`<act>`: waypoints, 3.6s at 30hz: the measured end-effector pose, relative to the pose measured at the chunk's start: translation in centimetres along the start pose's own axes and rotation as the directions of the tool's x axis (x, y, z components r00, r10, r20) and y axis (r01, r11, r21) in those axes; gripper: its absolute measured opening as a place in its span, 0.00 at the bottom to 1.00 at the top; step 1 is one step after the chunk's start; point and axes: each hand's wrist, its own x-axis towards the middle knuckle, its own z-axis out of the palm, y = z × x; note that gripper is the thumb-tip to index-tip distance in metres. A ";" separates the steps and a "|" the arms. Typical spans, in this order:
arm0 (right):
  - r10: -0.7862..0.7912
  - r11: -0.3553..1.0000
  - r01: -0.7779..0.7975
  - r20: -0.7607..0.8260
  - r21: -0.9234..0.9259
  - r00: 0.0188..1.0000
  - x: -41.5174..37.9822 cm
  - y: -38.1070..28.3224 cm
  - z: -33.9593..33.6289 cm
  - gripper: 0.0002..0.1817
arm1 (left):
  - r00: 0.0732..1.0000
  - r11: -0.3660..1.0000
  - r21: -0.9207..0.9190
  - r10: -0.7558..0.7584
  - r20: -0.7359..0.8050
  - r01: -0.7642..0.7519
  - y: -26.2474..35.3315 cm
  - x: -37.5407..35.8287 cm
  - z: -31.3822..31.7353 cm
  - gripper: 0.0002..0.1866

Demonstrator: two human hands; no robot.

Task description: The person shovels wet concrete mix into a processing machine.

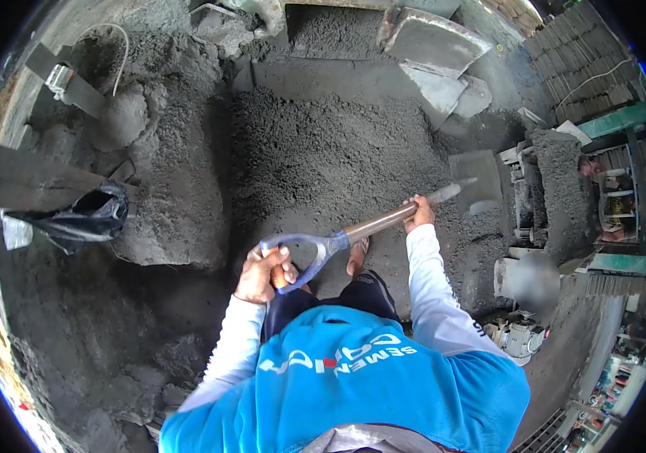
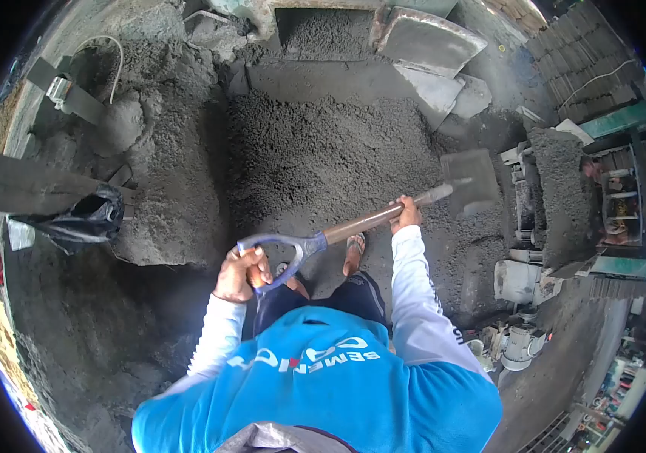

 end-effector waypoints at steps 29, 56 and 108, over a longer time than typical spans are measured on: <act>0.589 0.572 -0.680 -0.347 -0.458 0.730 17.4 34.3 -3.7 0.18 | 0.099 0.994 -0.089 -0.094 -0.991 0.062 -28.7 9.8 -17.9 0.28; -0.228 0.965 0.257 0.331 -0.048 0.916 2.6 -21.9 4.1 0.13 | 0.922 0.849 0.360 0.356 0.153 -0.387 -11.2 8.4 9.4 0.17; -0.208 0.964 0.215 0.064 -0.155 0.976 -0.8 -21.1 -4.0 0.11 | 0.927 0.852 0.371 0.316 0.200 -0.370 -16.7 5.2 9.8 0.15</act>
